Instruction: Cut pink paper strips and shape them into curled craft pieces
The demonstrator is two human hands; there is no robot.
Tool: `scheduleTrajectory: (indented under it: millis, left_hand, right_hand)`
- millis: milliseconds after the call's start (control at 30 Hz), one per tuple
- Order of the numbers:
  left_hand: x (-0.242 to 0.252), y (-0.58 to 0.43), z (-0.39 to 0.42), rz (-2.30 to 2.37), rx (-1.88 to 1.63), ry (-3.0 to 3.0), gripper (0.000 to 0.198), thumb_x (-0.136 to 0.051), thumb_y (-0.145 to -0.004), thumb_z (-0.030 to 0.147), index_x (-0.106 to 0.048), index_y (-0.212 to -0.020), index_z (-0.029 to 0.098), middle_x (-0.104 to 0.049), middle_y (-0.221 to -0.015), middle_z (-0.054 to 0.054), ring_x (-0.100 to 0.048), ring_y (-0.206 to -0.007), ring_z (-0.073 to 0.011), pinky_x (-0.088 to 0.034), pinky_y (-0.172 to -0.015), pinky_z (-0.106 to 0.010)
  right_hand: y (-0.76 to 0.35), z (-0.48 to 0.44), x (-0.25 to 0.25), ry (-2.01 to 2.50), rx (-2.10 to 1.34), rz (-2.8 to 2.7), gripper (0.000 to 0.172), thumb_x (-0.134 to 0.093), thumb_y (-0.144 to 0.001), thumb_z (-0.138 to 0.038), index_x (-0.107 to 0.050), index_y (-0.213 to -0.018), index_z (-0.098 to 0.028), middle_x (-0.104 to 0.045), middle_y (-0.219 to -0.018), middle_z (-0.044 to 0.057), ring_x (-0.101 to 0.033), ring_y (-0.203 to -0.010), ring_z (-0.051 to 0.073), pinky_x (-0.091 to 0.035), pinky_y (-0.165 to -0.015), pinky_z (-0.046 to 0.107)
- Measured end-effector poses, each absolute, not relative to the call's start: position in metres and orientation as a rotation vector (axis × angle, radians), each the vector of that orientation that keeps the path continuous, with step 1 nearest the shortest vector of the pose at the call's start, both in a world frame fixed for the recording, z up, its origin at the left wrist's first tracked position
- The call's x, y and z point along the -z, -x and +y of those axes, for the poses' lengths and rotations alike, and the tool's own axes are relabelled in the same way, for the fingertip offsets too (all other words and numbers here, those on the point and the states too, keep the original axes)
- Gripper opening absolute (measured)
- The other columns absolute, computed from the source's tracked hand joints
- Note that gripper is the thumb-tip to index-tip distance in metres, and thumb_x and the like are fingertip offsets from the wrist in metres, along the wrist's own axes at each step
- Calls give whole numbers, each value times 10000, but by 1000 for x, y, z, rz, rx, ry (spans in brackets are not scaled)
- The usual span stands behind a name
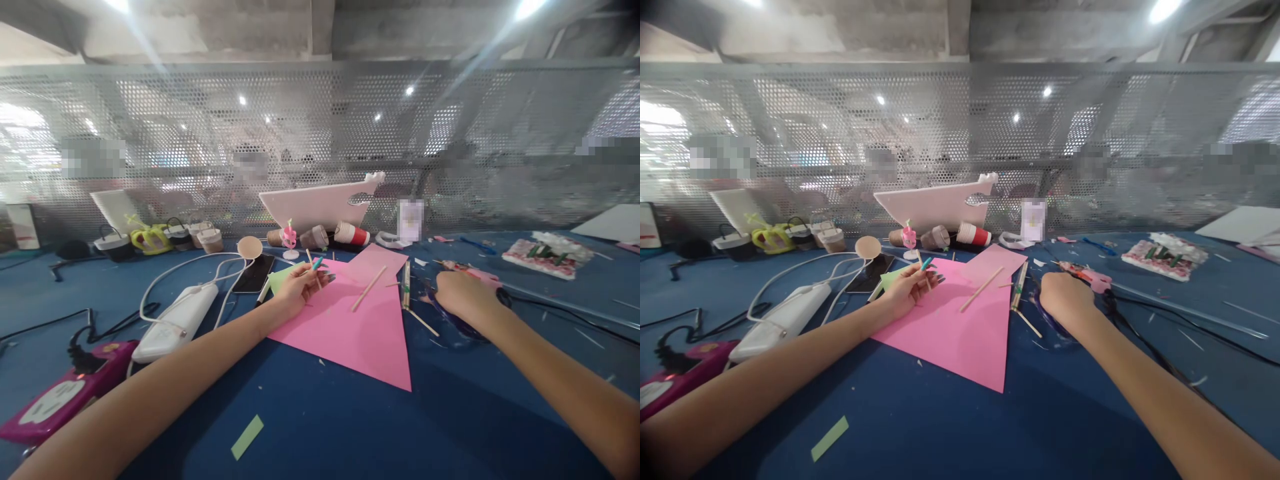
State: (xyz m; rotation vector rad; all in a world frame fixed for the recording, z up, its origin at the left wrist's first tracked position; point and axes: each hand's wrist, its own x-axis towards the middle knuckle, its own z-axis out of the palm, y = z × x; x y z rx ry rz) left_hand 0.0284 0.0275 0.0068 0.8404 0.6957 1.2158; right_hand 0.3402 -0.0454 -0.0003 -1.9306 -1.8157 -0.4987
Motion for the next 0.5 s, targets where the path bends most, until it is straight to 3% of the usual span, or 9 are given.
scheduleTrajectory:
  millis: [67,133,233,300,400,500]
  left_hand:
    - [-7,-28,28,693,-1204,-849,103,-611,-799,34,-615,-742,121,-681,-639,-31,-687,-601,-128,-591,-729,-271]
    - [-8,-28,29,704,-1191,-855,122,-585,-815,33,-618,-734,117,-681,-637,-34,-683,-582,-126,-590,-712,-265]
    - [-10,-28,27,733,-1174,-870,145,-557,-834,42,-628,-730,115,-680,-638,-36,-682,-572,-127,-591,-702,-266]
    - [-11,-28,25,736,-1167,-891,137,-570,-831,54,-634,-727,114,-675,-632,-32,-678,-566,-125,-592,-711,-270]
    - [-11,-29,23,740,-1150,-933,115,-595,-815,59,-634,-723,117,-677,-637,-34,-673,-554,-125,-594,-690,-272]
    - [-9,-29,24,754,-1120,-970,109,-597,-807,53,-630,-727,119,-690,-662,-42,-670,-548,-127,-592,-655,-270]
  right_hand:
    - [-329,-58,-9,2080,561,-1785,236,-706,-697,-168,-580,-498,-156,-534,-512,131,-606,-594,350,-390,-541,469]
    - [-311,-71,-19,2109,639,-1804,92,-623,-726,-82,-650,-651,-128,-625,-710,223,-604,-797,444,-397,-609,535]
    - [-280,-84,-28,2020,840,-1843,236,-469,-793,-38,-680,-883,-94,-643,-921,262,-521,-1007,484,-397,-704,615]
    - [-262,-84,-27,1773,856,-1907,266,-458,-841,-88,-671,-999,-98,-618,-1130,240,-432,-1170,454,-349,-868,644]
    - [-249,-75,-14,1437,732,-2143,419,-489,-886,-238,-529,-1295,-154,-515,-1355,164,-357,-1283,374,-221,-1032,633]
    - [-249,-67,1,1251,429,-2393,454,-461,-894,-253,-470,-1345,-203,-490,-1396,116,-386,-1288,301,-271,-1046,560]
